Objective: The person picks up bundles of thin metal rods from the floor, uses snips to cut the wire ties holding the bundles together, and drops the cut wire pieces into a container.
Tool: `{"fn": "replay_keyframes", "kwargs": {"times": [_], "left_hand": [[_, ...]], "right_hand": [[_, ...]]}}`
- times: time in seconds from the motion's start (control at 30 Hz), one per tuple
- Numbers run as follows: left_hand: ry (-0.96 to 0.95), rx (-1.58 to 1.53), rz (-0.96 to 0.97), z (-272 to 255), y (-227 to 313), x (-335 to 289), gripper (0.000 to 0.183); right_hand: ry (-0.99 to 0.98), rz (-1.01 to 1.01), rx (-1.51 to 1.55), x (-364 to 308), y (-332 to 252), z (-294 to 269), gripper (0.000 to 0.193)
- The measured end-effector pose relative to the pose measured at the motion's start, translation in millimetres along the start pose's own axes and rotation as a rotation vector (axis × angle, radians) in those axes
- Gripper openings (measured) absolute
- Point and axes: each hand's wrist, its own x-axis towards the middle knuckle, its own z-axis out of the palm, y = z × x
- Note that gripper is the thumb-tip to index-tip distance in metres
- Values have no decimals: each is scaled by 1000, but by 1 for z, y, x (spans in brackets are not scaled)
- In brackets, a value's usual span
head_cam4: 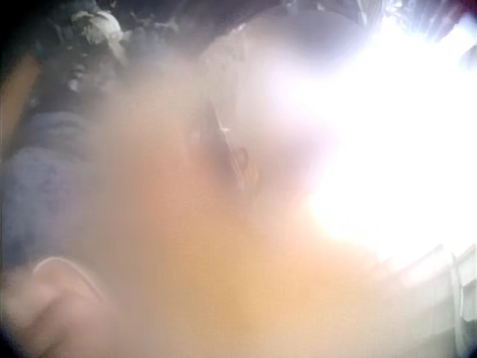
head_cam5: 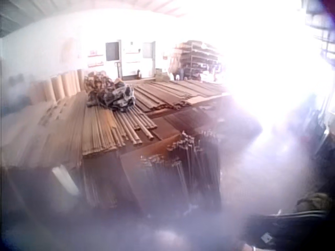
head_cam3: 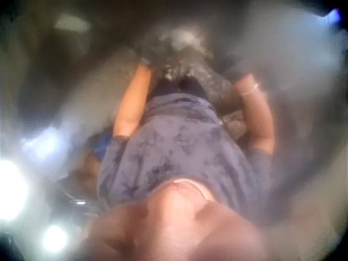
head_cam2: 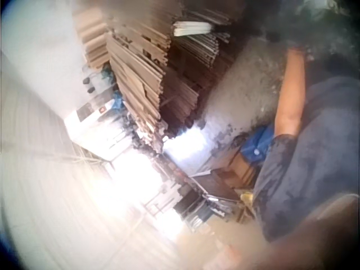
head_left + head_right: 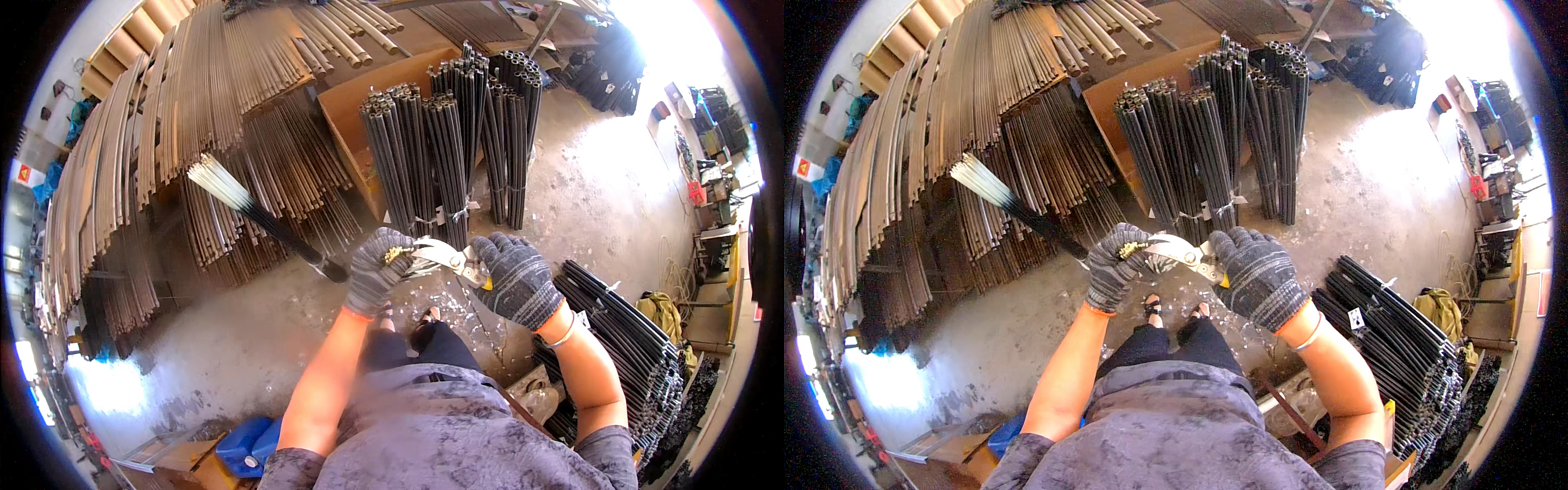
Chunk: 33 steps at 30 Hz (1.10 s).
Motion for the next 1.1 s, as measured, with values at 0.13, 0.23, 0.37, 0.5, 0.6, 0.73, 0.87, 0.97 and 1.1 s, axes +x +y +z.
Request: {"fn": "replay_keyframes", "kwargs": {"times": [0.13, 0.23, 0.37, 0.5, 0.6, 0.73, 0.87, 0.97, 1.1], "left_hand": [[-52, 99, 61, -5, -7, 18, 22], [-44, 36, 53, -11, -13, 21, 19], [-114, 42, 45, -16, -5, 31, 16], [-112, 25, 66, -18, -10, 34, 17], [-154, 93, 66, -24, -14, 34, 16], [-148, 88, 141, -22, -13, 40, 15], [-162, 120, 50, -22, -11, 40, 12], [-152, 76, 63, -21, -15, 41, 14], [-147, 83, 17, -21, -7, 46, 17]], "right_hand": [[-42, 75, -46, 7, -9, -2, 61], [-13, 82, -128, 11, -22, -3, 64], [24, 36, -223, 18, -31, -10, 63], [-3, 38, -213, 24, -37, -14, 58], [6, 28, -195, 27, -37, -15, 54], [-29, 55, -158, 30, -33, -14, 45], [-86, 83, -129, 37, -30, -14, 38], [23, 28, -156, 34, -21, -7, 33], [104, 70, -53, 34, -12, -3, 26]]}}
